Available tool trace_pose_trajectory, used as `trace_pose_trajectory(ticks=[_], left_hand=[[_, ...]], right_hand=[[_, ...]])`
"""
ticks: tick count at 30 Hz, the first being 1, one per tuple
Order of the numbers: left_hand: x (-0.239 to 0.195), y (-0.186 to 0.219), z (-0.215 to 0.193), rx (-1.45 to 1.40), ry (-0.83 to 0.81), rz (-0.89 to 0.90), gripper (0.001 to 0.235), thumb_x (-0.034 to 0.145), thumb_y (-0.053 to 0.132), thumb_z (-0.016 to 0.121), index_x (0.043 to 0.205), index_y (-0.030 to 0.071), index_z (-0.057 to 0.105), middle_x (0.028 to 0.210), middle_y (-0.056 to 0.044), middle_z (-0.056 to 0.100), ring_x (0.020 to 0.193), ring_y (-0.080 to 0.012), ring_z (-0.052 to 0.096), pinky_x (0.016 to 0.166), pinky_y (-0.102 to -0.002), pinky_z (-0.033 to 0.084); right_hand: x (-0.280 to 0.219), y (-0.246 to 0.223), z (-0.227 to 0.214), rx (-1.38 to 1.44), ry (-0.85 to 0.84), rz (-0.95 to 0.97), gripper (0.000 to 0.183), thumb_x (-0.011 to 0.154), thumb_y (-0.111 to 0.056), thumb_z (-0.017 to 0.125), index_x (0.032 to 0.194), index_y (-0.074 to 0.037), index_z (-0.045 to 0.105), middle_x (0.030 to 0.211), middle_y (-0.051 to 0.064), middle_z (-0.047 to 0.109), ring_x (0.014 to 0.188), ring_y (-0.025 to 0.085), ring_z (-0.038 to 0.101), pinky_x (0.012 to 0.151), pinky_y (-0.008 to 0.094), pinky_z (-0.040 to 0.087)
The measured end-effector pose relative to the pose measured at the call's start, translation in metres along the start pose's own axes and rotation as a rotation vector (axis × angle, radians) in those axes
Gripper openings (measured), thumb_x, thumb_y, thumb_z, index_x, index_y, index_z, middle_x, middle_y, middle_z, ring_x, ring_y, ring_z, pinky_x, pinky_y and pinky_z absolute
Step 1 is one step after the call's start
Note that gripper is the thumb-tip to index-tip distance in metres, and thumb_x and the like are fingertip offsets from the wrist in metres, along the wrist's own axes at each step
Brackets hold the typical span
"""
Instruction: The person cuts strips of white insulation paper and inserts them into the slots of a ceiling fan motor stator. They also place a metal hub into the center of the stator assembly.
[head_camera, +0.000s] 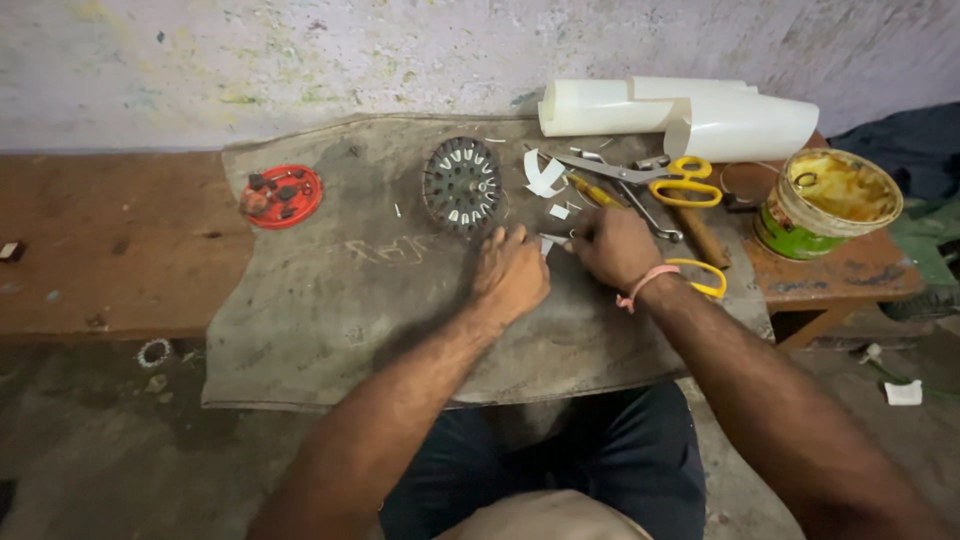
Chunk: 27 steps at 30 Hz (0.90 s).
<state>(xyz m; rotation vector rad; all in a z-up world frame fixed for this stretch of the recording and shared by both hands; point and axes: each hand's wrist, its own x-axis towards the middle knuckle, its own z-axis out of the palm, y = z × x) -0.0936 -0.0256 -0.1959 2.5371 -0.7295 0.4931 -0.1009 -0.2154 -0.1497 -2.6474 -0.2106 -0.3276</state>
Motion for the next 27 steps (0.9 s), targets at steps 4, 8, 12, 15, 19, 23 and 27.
trace_pose_trajectory(ticks=[4, 8, 12, 15, 19, 23, 27], left_hand=[[-0.003, -0.003, -0.005, 0.007, -0.112, 0.027, 0.023, 0.089, 0.018, 0.062, 0.098, 0.000, 0.074, 0.112, -0.020, 0.064, 0.112, -0.0402, 0.056, 0.093, -0.055, 0.047], [-0.005, -0.004, -0.006, 0.021, -0.016, 0.104, 0.027, 0.086, 0.017, 0.063, 0.102, -0.002, 0.073, 0.113, -0.021, 0.062, 0.111, -0.0415, 0.055, 0.092, -0.055, 0.047], [-0.005, -0.004, -0.007, 0.010, -0.069, 0.094, 0.025, 0.087, 0.017, 0.063, 0.101, -0.001, 0.073, 0.112, -0.021, 0.061, 0.111, -0.0410, 0.055, 0.092, -0.055, 0.047], [-0.003, -0.003, -0.009, 0.007, -0.065, 0.106, 0.026, 0.087, 0.017, 0.063, 0.103, -0.002, 0.072, 0.110, -0.021, 0.061, 0.109, -0.0408, 0.055, 0.091, -0.055, 0.047], [-0.004, -0.002, -0.011, 0.028, -0.054, 0.106, 0.025, 0.086, 0.017, 0.063, 0.099, -0.003, 0.071, 0.111, -0.020, 0.061, 0.109, -0.0400, 0.055, 0.090, -0.056, 0.046], [-0.005, -0.003, -0.012, 0.012, -0.083, 0.107, 0.024, 0.087, 0.017, 0.063, 0.098, -0.002, 0.071, 0.111, -0.019, 0.061, 0.110, -0.0394, 0.054, 0.092, -0.054, 0.047], [-0.005, -0.001, -0.015, -0.029, -0.058, 0.084, 0.024, 0.088, 0.017, 0.063, 0.099, -0.002, 0.071, 0.113, -0.020, 0.060, 0.111, -0.0400, 0.053, 0.092, -0.054, 0.046]], right_hand=[[0.008, 0.003, 0.004, -0.004, 0.022, -0.032, 0.022, 0.077, -0.026, 0.081, 0.086, -0.006, 0.077, 0.084, 0.020, 0.073, 0.081, 0.042, 0.070, 0.075, 0.050, 0.055], [0.008, 0.005, 0.009, 0.081, -0.030, -0.005, 0.024, 0.076, -0.027, 0.080, 0.087, -0.006, 0.078, 0.083, 0.020, 0.074, 0.080, 0.040, 0.071, 0.075, 0.048, 0.056], [0.007, 0.003, 0.011, 0.069, -0.046, 0.014, 0.024, 0.078, -0.027, 0.078, 0.090, -0.006, 0.078, 0.084, 0.023, 0.073, 0.083, 0.042, 0.071, 0.076, 0.049, 0.056], [0.006, -0.002, 0.011, -0.004, -0.051, 0.013, 0.022, 0.081, -0.024, 0.075, 0.091, -0.005, 0.077, 0.086, 0.023, 0.072, 0.085, 0.044, 0.070, 0.077, 0.052, 0.055], [0.008, -0.011, 0.013, -0.043, -0.056, 0.143, 0.023, 0.080, -0.025, 0.074, 0.096, -0.010, 0.077, 0.088, 0.024, 0.072, 0.088, 0.044, 0.070, 0.082, 0.051, 0.056], [0.006, -0.016, 0.011, -0.040, -0.040, 0.139, 0.021, 0.082, -0.023, 0.072, 0.098, -0.010, 0.077, 0.089, 0.023, 0.072, 0.090, 0.045, 0.069, 0.082, 0.054, 0.055], [0.004, -0.023, 0.011, -0.099, -0.016, 0.135, 0.021, 0.083, -0.018, 0.069, 0.101, -0.010, 0.076, 0.091, 0.024, 0.072, 0.090, 0.046, 0.069, 0.082, 0.055, 0.055]])
